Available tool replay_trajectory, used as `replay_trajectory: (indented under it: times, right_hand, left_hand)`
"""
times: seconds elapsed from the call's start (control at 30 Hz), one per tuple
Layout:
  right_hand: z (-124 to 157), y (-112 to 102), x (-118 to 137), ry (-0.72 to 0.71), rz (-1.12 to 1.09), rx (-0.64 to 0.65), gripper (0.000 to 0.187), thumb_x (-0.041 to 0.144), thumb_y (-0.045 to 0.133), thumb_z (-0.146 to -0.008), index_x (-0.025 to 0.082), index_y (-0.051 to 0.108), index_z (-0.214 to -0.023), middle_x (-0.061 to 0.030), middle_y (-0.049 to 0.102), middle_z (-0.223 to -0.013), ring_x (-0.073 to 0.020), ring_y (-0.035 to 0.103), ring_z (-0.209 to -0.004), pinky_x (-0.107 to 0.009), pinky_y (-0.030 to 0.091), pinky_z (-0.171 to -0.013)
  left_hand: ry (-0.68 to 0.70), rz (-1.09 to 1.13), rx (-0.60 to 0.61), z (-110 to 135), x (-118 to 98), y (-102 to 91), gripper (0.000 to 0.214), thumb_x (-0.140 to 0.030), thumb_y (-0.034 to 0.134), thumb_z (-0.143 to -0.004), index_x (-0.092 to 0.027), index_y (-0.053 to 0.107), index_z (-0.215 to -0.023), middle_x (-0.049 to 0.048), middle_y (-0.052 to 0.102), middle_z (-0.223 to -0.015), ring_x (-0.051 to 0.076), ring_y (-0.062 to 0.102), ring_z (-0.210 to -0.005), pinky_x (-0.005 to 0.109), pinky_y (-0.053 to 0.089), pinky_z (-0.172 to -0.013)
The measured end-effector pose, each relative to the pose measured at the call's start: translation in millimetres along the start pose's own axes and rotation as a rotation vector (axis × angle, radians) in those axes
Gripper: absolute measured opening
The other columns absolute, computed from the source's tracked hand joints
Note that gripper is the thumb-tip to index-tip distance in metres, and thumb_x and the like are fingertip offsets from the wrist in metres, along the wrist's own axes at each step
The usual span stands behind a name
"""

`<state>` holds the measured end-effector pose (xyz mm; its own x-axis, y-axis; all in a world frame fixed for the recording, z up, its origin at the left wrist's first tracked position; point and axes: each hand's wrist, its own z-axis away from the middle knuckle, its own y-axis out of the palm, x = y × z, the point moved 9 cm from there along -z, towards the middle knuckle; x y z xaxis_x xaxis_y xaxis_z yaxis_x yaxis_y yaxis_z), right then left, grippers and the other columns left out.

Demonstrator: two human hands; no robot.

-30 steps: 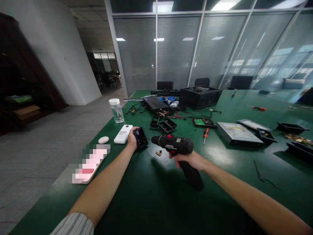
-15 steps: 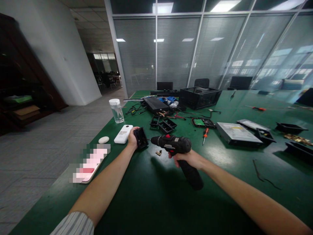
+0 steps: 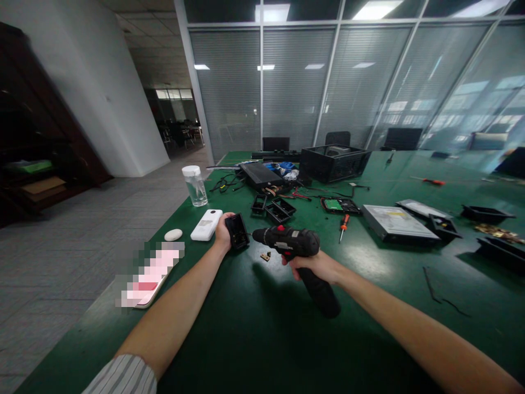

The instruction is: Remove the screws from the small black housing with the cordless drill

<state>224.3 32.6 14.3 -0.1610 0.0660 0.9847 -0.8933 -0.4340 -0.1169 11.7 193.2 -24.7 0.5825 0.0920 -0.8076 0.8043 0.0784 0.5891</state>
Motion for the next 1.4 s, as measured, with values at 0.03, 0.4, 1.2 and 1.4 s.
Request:
replay_trajectory:
  times: [0.03,0.4,1.2,1.4]
  right_hand:
    - [-0.4,0.0,0.5,0.005,-0.008,-0.004,0.018,0.024,0.061,-0.069,0.015,0.063,-0.085,-0.0004,0.065,-0.07,-0.0126,0.056,-0.053,-0.028,0.043,-0.058]
    - [-24.1,4.8,9.9,-0.016,-0.106,0.124,0.015,0.02,0.063,-0.066,0.015,0.062,-0.08,0.0017,0.061,-0.065,-0.0104,0.053,-0.048,-0.024,0.04,-0.048]
    - [-20.2,10.0,2.5,-0.001,0.054,0.093,0.009,0.023,0.064,-0.069,0.016,0.059,-0.074,0.0023,0.057,-0.056,-0.0118,0.052,-0.051,-0.025,0.04,-0.052]
    - [-18.4,11.4,4.2,-0.029,0.076,0.101,0.009,0.023,0.063,-0.07,0.016,0.058,-0.073,0.0021,0.058,-0.057,-0.0121,0.052,-0.052,-0.026,0.04,-0.054]
  left_hand:
    - [0.002,-0.003,-0.016,0.6,0.3,0.0,0.018,-0.033,0.049,-0.07,-0.018,0.058,-0.075,-0.001,0.054,-0.06,0.013,0.051,-0.05,0.025,0.043,-0.05]
    - [-0.156,0.139,-0.089,-8.5,8.9,-17.0,0.024,-0.038,0.048,-0.07,-0.017,0.06,-0.075,-0.0003,0.055,-0.058,0.015,0.053,-0.048,0.026,0.043,-0.049]
    - [-0.128,0.142,-0.084,-10.9,7.6,-17.3,0.024,-0.039,0.049,-0.072,-0.017,0.06,-0.074,0.0,0.055,-0.056,0.016,0.054,-0.048,0.027,0.044,-0.051]
    - [-0.121,0.149,-0.062,-10.3,6.9,-15.6,0.023,-0.037,0.048,-0.073,-0.017,0.059,-0.073,-0.0003,0.054,-0.055,0.015,0.052,-0.046,0.028,0.044,-0.051]
